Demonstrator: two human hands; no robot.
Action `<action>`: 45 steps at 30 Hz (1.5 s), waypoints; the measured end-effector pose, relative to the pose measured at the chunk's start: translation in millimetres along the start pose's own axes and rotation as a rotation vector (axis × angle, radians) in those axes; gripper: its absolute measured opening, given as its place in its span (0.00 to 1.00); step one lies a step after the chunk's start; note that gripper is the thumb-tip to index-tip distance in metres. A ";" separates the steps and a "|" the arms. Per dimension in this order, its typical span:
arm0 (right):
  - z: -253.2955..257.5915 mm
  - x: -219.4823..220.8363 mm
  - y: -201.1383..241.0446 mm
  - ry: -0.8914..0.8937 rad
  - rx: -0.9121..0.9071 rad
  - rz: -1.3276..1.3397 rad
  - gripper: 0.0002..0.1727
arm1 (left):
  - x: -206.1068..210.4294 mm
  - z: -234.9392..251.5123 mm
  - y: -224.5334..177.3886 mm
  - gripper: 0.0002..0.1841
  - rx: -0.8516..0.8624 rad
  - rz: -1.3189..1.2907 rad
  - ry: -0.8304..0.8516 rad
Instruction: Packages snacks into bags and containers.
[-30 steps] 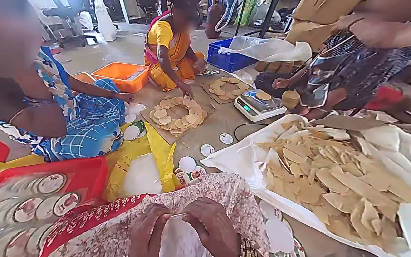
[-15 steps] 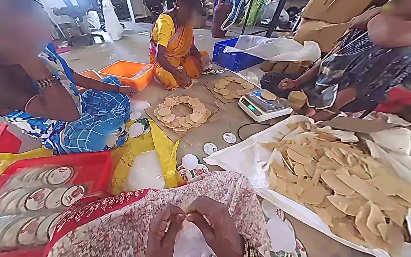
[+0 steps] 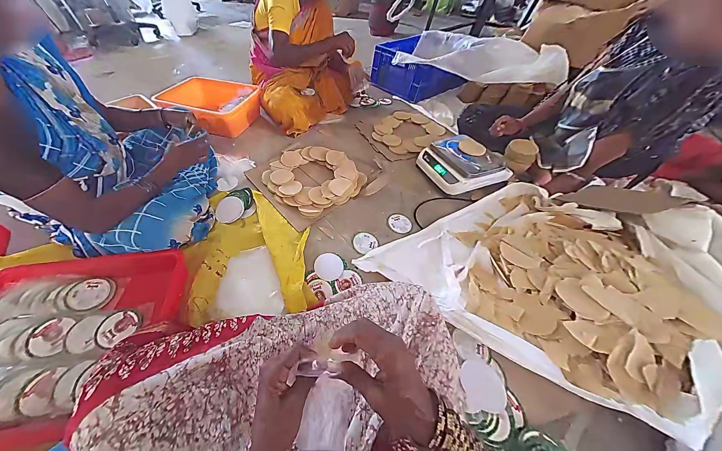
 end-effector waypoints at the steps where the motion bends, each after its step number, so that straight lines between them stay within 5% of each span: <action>1: 0.3 1.1 -1.7 0.011 0.025 -0.009 0.08 | -1.6 0.3 -0.1 0.03 0.032 0.031 -0.031; 7: 1.4 0.3 -9.9 -0.059 0.022 -0.119 0.17 | 5.8 6.0 7.3 0.10 -0.108 0.163 0.150; 11: 17.3 -11.2 -39.0 -0.025 0.079 0.031 0.23 | -14.6 18.9 13.0 0.06 0.098 0.173 0.050; 16: 73.3 -65.3 -163.5 -0.130 0.602 -0.299 0.21 | -61.8 42.9 45.3 0.03 0.056 0.074 -0.277; 20: 109.3 -77.4 -269.8 0.111 1.047 -0.616 0.40 | -75.4 44.6 80.9 0.05 -0.059 0.017 -0.400; 23: 114.7 -64.0 -318.4 0.105 1.173 -0.740 0.55 | -72.9 44.5 93.6 0.06 -0.127 -0.019 -0.397; 26: 119.1 -49.0 -333.2 0.012 1.182 -0.797 0.59 | -70.7 50.0 102.6 0.06 -0.150 -0.054 -0.390; 29: 120.7 -49.0 -337.0 0.028 1.214 -0.791 0.56 | -66.9 52.8 112.0 0.07 -0.182 -0.091 -0.413; 33: 123.6 -45.8 -335.2 0.100 1.151 -0.778 0.33 | -60.3 56.0 121.7 0.07 -0.193 -0.116 -0.395; 36: 124.8 -44.2 -337.1 0.121 1.110 -0.705 0.27 | -61.7 54.8 125.0 0.07 -0.194 -0.140 -0.394; 42: 113.5 -59.2 -341.6 -0.627 0.960 0.313 0.17 | -61.8 52.5 126.8 0.07 -0.265 -0.178 -0.410; 45: 122.0 -60.7 -341.1 -0.706 0.957 0.586 0.17 | -59.7 52.0 128.1 0.07 -0.310 -0.205 -0.422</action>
Point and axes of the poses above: each hand's wrist, its own z-axis towards the middle knuckle, its own x-axis out of the palm, y = z × x, the point moved 7 cm from there along z, towards the middle knuckle, and after that the axes turned 5 degrees about x, right-handed, at the moved point
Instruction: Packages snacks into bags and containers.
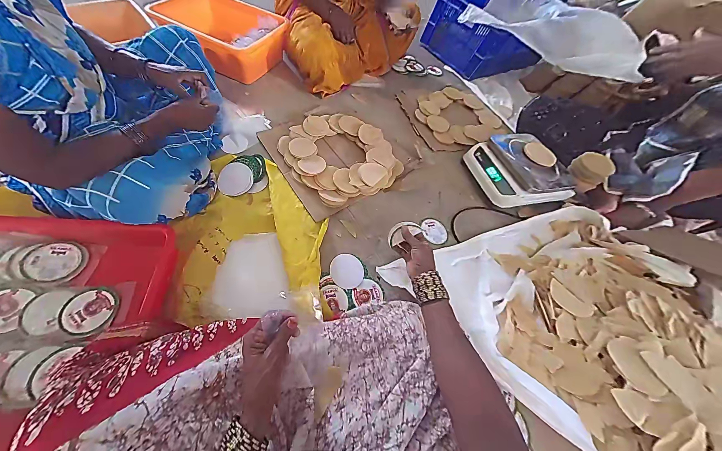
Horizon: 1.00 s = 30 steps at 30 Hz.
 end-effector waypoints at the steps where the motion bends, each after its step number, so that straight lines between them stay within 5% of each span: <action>1: 4.1 4.9 7.0 0.012 -0.020 -0.011 0.17 | 0.5 -0.1 1.1 0.07 -0.011 -0.008 0.002; 4: 17.3 33.8 43.6 0.020 -0.197 -0.239 0.17 | 0.7 -0.6 4.6 0.06 -0.011 -0.047 0.021; 9: 49.5 112.1 103.0 0.035 -0.621 -1.083 0.26 | 0.2 -1.0 7.2 0.07 -0.093 -0.042 0.016; 13: 100.9 155.8 79.8 0.218 -0.687 -1.566 0.33 | -1.6 -0.9 11.3 0.09 -0.159 -0.056 -0.010; 18: 110.4 167.6 62.9 0.299 -0.547 -1.862 0.46 | -4.0 -0.8 12.9 0.09 -0.181 -0.074 -0.011; 21: 116.0 171.4 64.2 0.314 -0.608 -1.969 0.50 | -3.5 -2.5 14.7 0.09 -0.188 -0.086 0.004; 25: 128.0 176.6 66.5 0.351 -0.714 -2.034 0.44 | -2.3 -3.9 14.1 0.10 -0.199 -0.090 -0.005; 30: 122.8 179.6 85.2 0.387 -0.602 -1.933 0.26 | -2.6 -4.4 13.7 0.10 -0.192 -0.102 0.015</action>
Point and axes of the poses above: each hand's wrist, its own z-axis towards the middle knuckle, its own x-axis out of the palm, y = z × x, the point moved 7 cm from there along z, towards the middle knuckle, and after that the axes turned 5 degrees about x, right-handed, at the moved point
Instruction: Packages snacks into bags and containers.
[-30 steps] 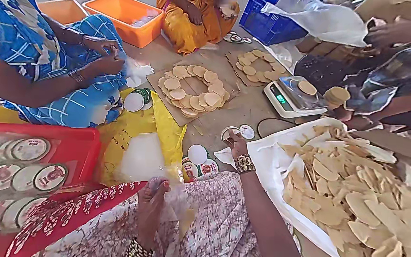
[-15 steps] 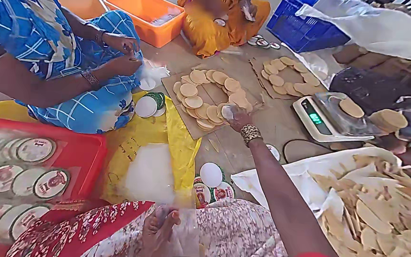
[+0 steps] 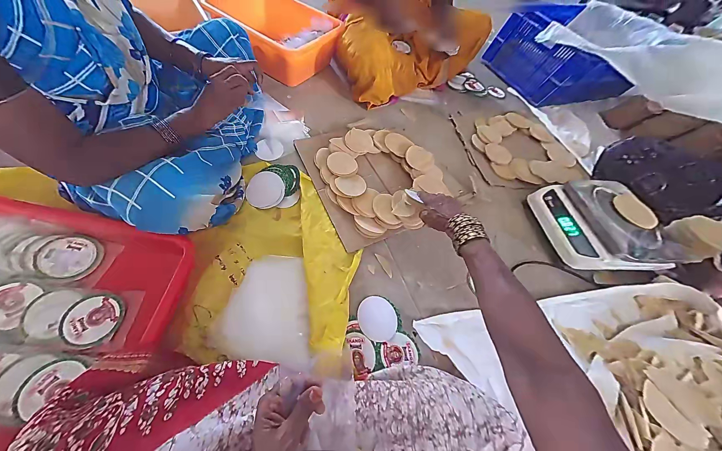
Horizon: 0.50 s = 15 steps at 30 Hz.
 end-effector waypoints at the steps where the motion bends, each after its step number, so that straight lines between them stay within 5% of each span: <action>1: -0.4 -4.8 -2.5 -0.009 0.019 0.020 0.22 | 0.8 0.0 -0.1 0.10 -0.002 0.005 0.002; 3: -4.6 -18.1 -8.3 -0.048 0.088 0.082 0.16 | 2.5 0.0 -1.0 0.11 -0.005 0.021 0.004; 10: -77.5 -47.5 -15.5 -0.257 0.239 0.335 0.20 | 2.3 0.0 -2.6 0.10 0.000 0.027 -0.027; 15: -160.0 14.3 15.0 0.139 0.258 0.065 0.25 | 6.1 -1.1 -6.3 0.10 0.025 0.011 -0.015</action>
Point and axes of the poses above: each hand's wrist, its own z-axis towards the middle knuckle, its own x-axis out of the palm, y = z × x, the point moved 7 cm from there along z, towards the middle knuckle, and after that the axes turned 5 degrees about x, right-handed, at the moved point
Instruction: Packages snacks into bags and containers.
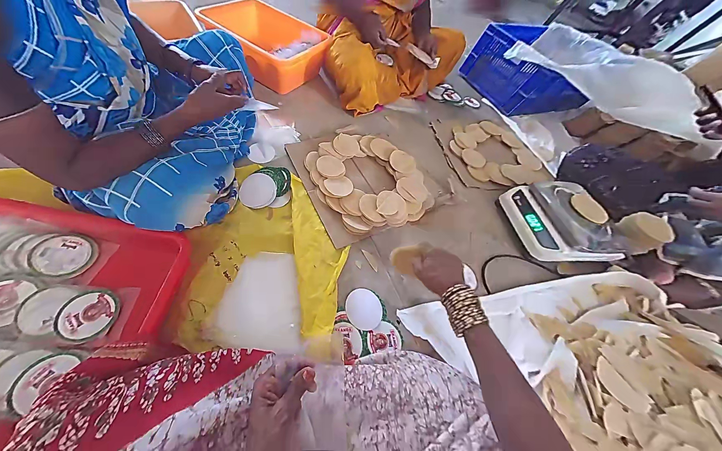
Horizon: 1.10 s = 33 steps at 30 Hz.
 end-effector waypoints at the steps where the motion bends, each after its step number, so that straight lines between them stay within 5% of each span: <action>1: -4.4 20.8 0.2 0.079 -0.013 -0.055 0.27 | 0.7 -0.6 0.0 0.09 0.020 -0.003 0.013; 6: -17.2 37.0 -6.4 -0.003 -0.031 0.119 0.23 | 1.7 -1.8 -2.3 0.06 0.084 0.047 0.007; 9: -34.3 35.4 -11.7 -0.136 -0.020 0.262 0.30 | 0.7 1.2 -2.6 0.06 0.120 0.070 0.007; 14: -50.6 51.7 -28.7 -0.088 -0.017 0.353 0.25 | 3.4 -0.7 -6.4 0.06 0.165 0.132 0.042; 20: -159.5 17.4 -69.3 -0.407 -0.110 0.908 0.20 | 2.9 -3.8 -10.5 0.06 0.258 0.183 0.052; 23: -224.2 30.3 -94.7 -0.245 -0.134 1.398 0.22 | 7.3 -9.1 -12.0 0.06 0.258 0.199 0.085; 28: -280.1 105.7 -128.4 0.233 0.000 1.306 0.28 | 8.1 -16.5 -8.0 0.06 0.240 0.202 0.124; 33: -284.4 140.6 -148.8 0.075 0.132 1.108 0.31 | 7.1 -17.2 -4.0 0.05 0.256 0.274 0.128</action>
Point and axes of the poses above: each hand's wrist, its own z-axis towards the middle knuckle, its own x-axis out of the palm, y = z × x, the point moved 7 cm from there along z, towards the middle knuckle, and after that the axes turned 5 degrees about x, right-handed, at the moved point
